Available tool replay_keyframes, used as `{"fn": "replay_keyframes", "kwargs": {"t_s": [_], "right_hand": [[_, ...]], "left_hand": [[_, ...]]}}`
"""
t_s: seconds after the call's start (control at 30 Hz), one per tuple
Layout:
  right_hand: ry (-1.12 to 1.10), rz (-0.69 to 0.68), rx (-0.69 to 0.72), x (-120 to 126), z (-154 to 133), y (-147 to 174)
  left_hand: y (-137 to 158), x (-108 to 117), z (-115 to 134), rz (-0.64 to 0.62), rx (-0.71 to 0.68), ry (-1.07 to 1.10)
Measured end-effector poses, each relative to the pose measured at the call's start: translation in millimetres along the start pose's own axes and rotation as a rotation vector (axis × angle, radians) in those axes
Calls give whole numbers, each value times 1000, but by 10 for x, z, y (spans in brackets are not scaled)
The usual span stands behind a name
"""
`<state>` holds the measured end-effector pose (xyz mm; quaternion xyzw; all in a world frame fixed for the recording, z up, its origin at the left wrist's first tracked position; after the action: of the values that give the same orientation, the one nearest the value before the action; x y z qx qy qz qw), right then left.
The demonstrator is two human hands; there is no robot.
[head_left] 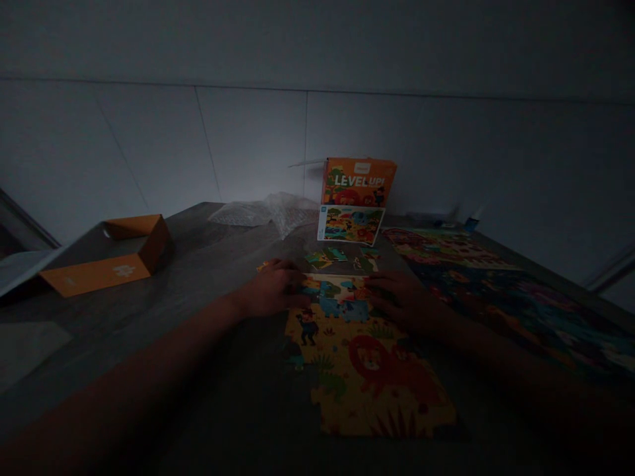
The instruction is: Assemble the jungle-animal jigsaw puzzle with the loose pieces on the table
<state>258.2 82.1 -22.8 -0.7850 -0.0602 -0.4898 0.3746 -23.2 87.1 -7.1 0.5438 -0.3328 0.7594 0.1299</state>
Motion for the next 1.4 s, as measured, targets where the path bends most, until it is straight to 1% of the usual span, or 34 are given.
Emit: {"fn": "replay_keyframes", "kwargs": {"t_s": [0.13,0.3,0.47,0.6,0.77,0.93,1.1,1.23,1.33,1.4], "right_hand": [[1,-15,-3,6,-13,-1],[-2,-23,-8,8,-28,2],[-27,-4,-10,9,-32,3],[-41,-14,-36,6,-40,-9],[26,6,-122,66,63,-24],[69,-72,-194,116,210,-23],[71,-65,-273,136,181,-46],[73,-53,-370,160,157,-55],[24,-46,-444,163,178,-49],[-26,-42,-454,147,189,-44]], "left_hand": [[16,-39,-50,24,49,-36],[23,-78,-83,41,40,-36],[25,-82,-85,49,82,-18],[27,-80,-80,62,93,-10],[23,-107,-93,53,88,-38],[13,-113,-67,58,87,-47],[-4,-69,20,77,81,-29],[-11,-16,130,130,46,20],[-7,10,199,166,15,83],[-2,25,233,187,-11,129]]}}
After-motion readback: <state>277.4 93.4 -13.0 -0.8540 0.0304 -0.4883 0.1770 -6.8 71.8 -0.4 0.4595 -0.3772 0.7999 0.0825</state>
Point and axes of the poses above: each hand's wrist, its own y-axis away from the middle knuckle, its own x-axis out of the back of the hand, z = x × y, the point moved 3 cm from there along -y, towards the middle knuckle, and after that the axes turned 12 degrees about z, right-handed, at the moved point
